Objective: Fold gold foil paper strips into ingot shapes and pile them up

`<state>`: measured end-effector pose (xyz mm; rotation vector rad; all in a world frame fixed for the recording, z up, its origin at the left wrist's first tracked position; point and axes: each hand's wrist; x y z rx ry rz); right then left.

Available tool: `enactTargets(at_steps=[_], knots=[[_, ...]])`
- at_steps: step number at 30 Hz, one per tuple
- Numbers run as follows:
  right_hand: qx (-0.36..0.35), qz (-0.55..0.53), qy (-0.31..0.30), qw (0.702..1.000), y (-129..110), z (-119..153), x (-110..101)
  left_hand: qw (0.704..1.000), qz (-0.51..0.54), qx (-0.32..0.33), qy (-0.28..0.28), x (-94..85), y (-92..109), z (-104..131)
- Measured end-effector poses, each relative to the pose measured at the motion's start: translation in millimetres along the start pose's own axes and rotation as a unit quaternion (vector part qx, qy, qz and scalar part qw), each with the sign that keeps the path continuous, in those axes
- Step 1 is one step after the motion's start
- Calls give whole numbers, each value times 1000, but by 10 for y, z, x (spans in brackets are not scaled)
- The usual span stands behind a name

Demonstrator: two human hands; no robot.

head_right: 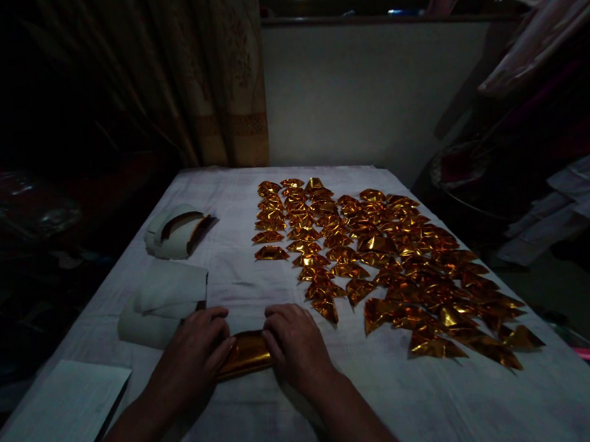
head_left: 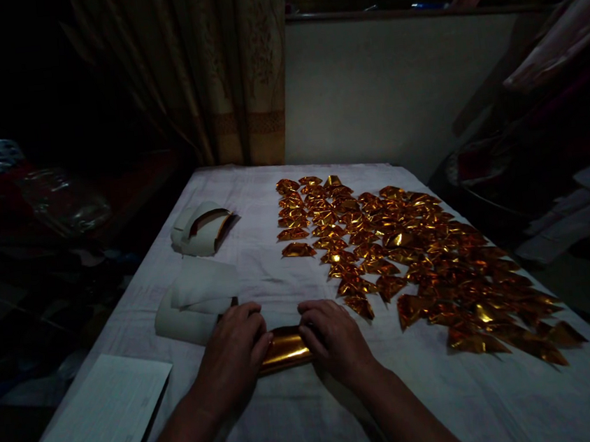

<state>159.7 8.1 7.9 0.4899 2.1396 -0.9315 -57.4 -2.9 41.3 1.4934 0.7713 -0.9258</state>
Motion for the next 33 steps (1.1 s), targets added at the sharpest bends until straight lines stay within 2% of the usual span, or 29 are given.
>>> enactTargets(at_steps=[3, 7, 11, 14, 18, 25, 31, 33], knots=[[0, -21, 8, 1000, 23, 34, 26, 999, 16, -22, -47, -13, 27, -28], [3, -57, 27, 998, 7, 50, 5, 992, 93, -40, -76, -10, 21, -54], [5, -122, 47, 991, -34, 26, -64, 969, 216, -32, -113, 18, 25, -62], [44, -183, 40, 981, -55, 14, -118, 950, 276, -42, -140, 5, 53, -65], [98, -283, -3, 954, -63, 14, -179, 943, 292, -29, -154, -29, 78, -47], [137, -432, -84, 888, -77, -14, -244, 943, 291, -2, -163, -30, 63, -19], [174, -520, -110, 829, -96, -19, -234, 939, 289, 13, -188, -57, 80, -37], [196, -519, -108, 825, -87, -15, -226, 942, 279, 14, -187, -63, 84, -42]])
Point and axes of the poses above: each hand's wrist, its own z-axis away from the middle knuckle, its own x-axis out of the palm, y = z × x, and after that the axes turned 10 degrees about -x, right-handed
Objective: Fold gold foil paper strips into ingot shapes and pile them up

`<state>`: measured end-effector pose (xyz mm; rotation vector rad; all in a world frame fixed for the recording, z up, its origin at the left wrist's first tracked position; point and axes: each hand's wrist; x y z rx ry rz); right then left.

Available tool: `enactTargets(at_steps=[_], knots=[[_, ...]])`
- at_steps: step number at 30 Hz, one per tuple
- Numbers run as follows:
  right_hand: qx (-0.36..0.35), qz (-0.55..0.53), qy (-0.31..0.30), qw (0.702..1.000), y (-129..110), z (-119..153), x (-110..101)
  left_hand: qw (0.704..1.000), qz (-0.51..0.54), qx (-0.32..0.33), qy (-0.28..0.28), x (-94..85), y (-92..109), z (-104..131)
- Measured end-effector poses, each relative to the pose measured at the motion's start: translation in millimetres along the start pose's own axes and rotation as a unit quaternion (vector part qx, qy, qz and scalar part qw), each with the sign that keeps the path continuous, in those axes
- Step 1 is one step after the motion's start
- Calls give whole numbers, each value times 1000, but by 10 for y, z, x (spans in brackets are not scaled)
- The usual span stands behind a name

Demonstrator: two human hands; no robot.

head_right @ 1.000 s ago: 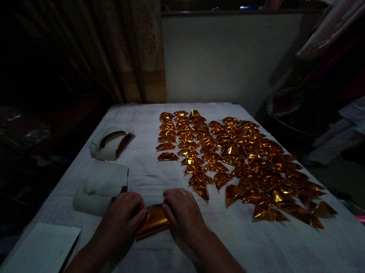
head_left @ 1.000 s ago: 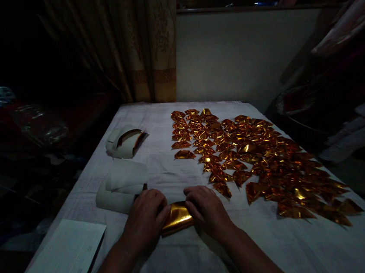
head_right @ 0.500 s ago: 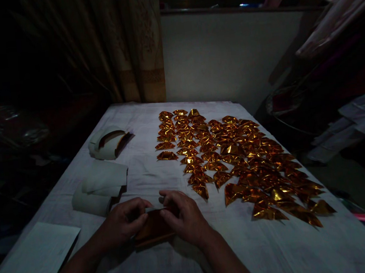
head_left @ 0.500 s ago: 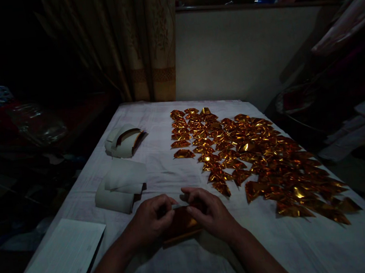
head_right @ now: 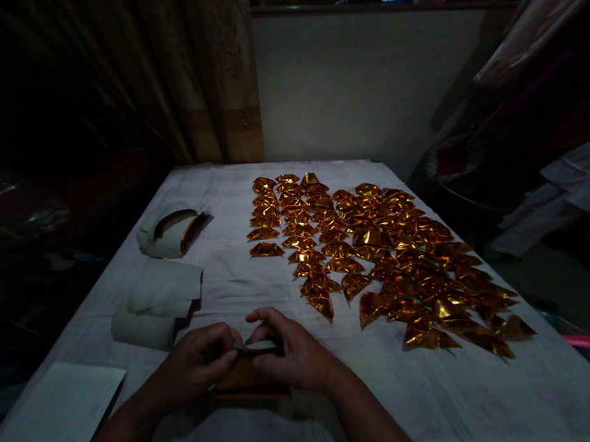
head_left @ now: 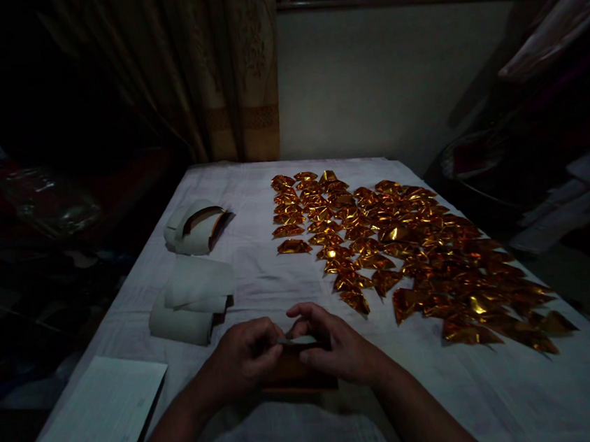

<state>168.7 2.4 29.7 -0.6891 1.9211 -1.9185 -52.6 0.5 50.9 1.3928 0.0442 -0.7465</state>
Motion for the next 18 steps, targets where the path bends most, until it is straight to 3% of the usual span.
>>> enactTargets(at_steps=[9, 18], knots=[[-12, 135, 96, 986, 59, -16, -101, 995, -60, -37, 66, 9, -68, -34], [8, 204, 166, 965, 178, -37, -107, 982, -108, -86, 125, 85, -50, -49]])
Point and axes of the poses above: each hand's wrist, its own z-axis away from the middle knuckle, its own x-axis out of the palm, y = z × x, and after that the axes turned 10 degrees about -x, right-handed
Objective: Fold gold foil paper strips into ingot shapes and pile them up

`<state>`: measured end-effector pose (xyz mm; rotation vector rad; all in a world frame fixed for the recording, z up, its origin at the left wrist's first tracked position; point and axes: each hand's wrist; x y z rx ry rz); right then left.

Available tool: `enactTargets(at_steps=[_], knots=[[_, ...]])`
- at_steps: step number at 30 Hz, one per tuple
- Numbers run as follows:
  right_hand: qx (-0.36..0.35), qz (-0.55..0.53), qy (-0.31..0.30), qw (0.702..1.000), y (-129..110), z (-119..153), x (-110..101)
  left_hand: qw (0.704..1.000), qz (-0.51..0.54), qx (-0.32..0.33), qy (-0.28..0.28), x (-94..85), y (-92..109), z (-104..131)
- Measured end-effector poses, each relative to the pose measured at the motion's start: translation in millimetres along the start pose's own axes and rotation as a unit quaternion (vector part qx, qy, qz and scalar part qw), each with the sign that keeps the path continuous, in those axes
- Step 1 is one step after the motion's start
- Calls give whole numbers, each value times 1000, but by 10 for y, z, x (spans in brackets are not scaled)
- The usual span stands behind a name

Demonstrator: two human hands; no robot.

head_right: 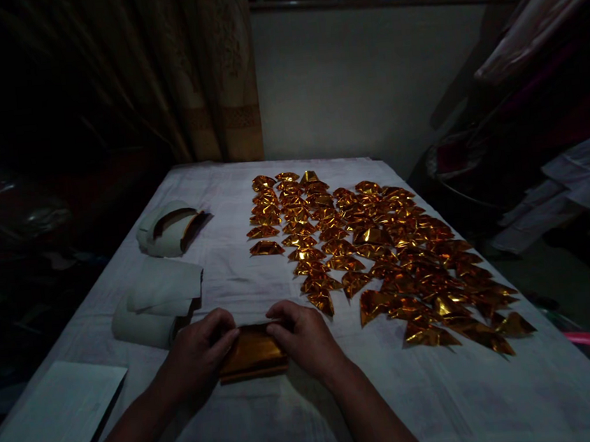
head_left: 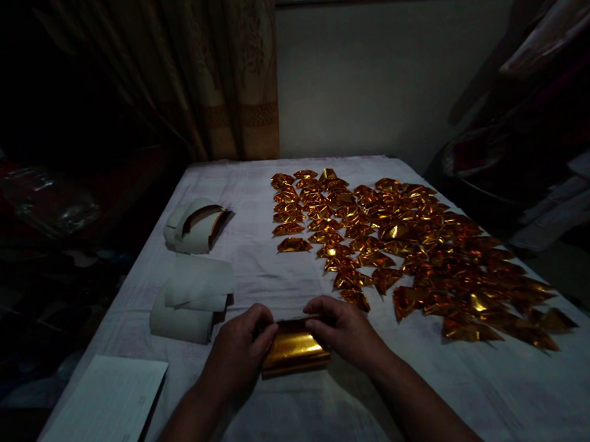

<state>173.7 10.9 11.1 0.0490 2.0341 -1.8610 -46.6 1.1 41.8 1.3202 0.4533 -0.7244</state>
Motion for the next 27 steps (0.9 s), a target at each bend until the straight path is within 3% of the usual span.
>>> enactTargets(at_steps=[7, 27], knots=[[-41, 83, 59, 994, -25, -30, 7, 999, -7, -24, 30, 23, 41, -29], [-70, 161, 103, 979, -1, -58, 77, 998, -33, 20, 45, 36, 40, -58]])
Point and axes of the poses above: each hand's wrist, its own z-axis away from the middle knuckle, its own x-axis out of the palm, y = z × x, and after that the axes turned 10 degrees about -x, right-handed
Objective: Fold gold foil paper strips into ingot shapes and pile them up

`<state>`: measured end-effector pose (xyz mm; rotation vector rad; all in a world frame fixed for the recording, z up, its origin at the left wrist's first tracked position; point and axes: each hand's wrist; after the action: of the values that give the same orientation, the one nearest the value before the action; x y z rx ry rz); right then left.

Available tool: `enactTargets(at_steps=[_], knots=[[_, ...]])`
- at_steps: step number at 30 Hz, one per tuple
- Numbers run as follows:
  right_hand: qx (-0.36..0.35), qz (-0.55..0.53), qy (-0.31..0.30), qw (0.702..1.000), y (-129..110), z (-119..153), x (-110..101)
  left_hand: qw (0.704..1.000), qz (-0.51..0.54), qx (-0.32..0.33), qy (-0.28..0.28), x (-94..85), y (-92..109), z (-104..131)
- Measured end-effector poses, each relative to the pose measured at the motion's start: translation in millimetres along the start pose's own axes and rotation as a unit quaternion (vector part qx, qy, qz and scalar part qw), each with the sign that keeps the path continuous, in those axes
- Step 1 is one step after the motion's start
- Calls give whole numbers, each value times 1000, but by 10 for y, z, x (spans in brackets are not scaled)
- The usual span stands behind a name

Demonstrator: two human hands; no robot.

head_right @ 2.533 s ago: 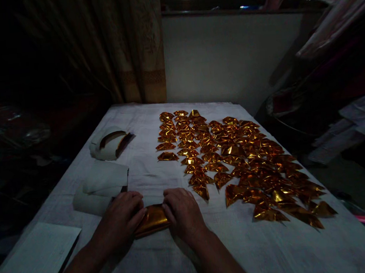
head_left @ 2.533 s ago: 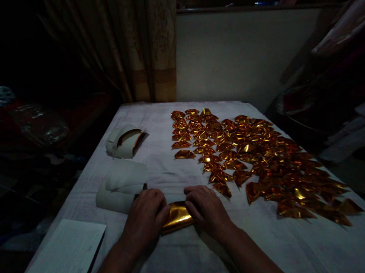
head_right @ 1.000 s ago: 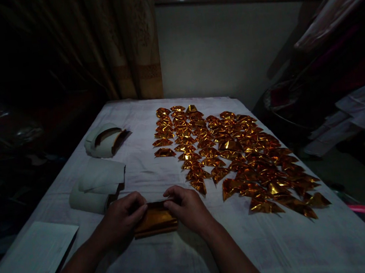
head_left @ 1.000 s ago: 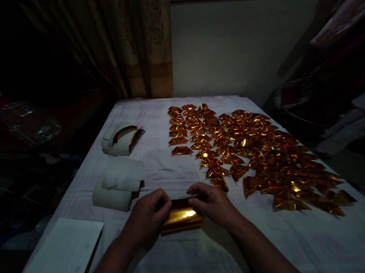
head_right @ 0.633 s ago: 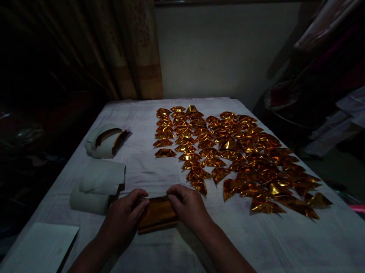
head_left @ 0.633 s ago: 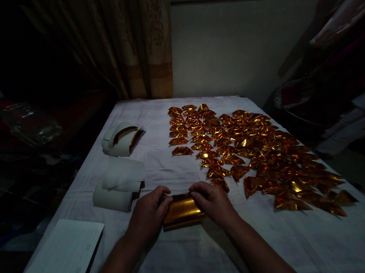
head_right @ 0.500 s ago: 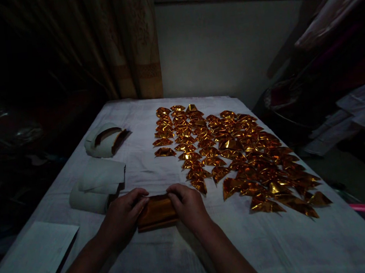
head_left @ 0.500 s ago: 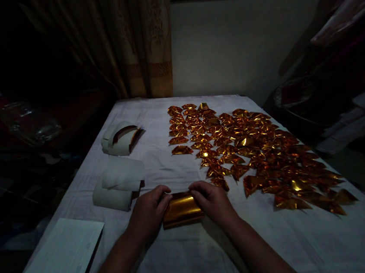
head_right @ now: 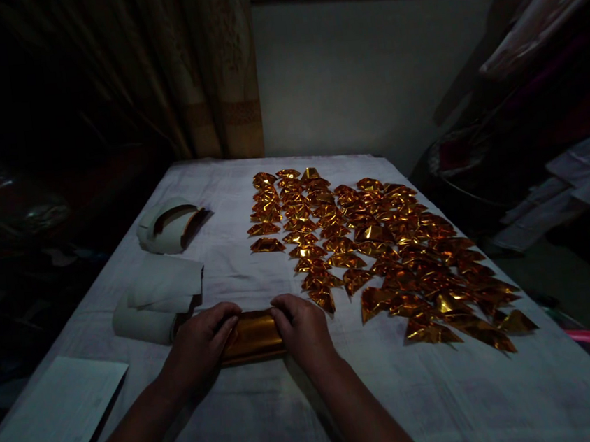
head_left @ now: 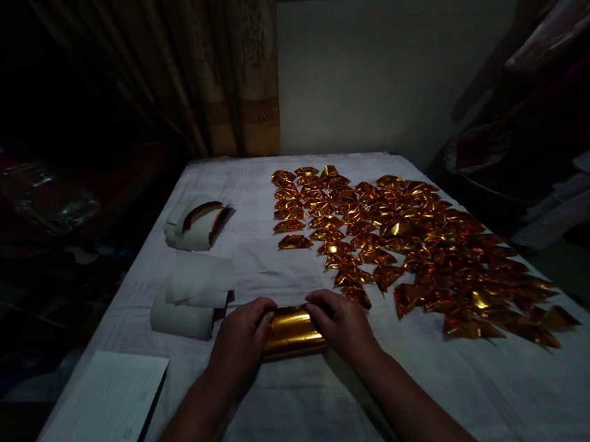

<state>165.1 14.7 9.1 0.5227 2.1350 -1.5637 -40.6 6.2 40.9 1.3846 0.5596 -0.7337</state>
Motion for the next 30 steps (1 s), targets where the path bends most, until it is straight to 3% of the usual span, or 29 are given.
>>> enactTargets(at_steps=[5, 9, 13, 15, 21, 26, 30], knots=[[-30, 56, -6, 998, 27, -19, 28, 993, -67, 77, 59, 52, -73, -18], [-61, 100, -32, 993, 41, -42, 31, 977, -107, 148, 110, 59, -22, 42], [-69, 121, -43, 989, 45, -51, 33, 969, -104, 221, 45, 123, 73, 154], [-68, 118, -42, 990, 45, -49, 36, 967, -117, 226, 25, 195, 68, 201], [-70, 123, -29, 989, 78, -47, 70, 960, -165, 223, 43, 383, -111, 253], [-88, 118, -12, 989, 80, -10, 54, 960, -166, 224, 40, 366, -128, 246], [-136, 123, -17, 983, 0, 80, -2, 972, -109, 205, 38, 330, -77, 207]])
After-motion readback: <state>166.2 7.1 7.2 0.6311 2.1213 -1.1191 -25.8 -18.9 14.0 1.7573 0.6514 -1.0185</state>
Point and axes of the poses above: each hand's wrist, its own z-axis away from the middle knuckle, its own x-axis out of the palm, y = z × x, and after that the axes turned 10 degrees about -x, right-handed
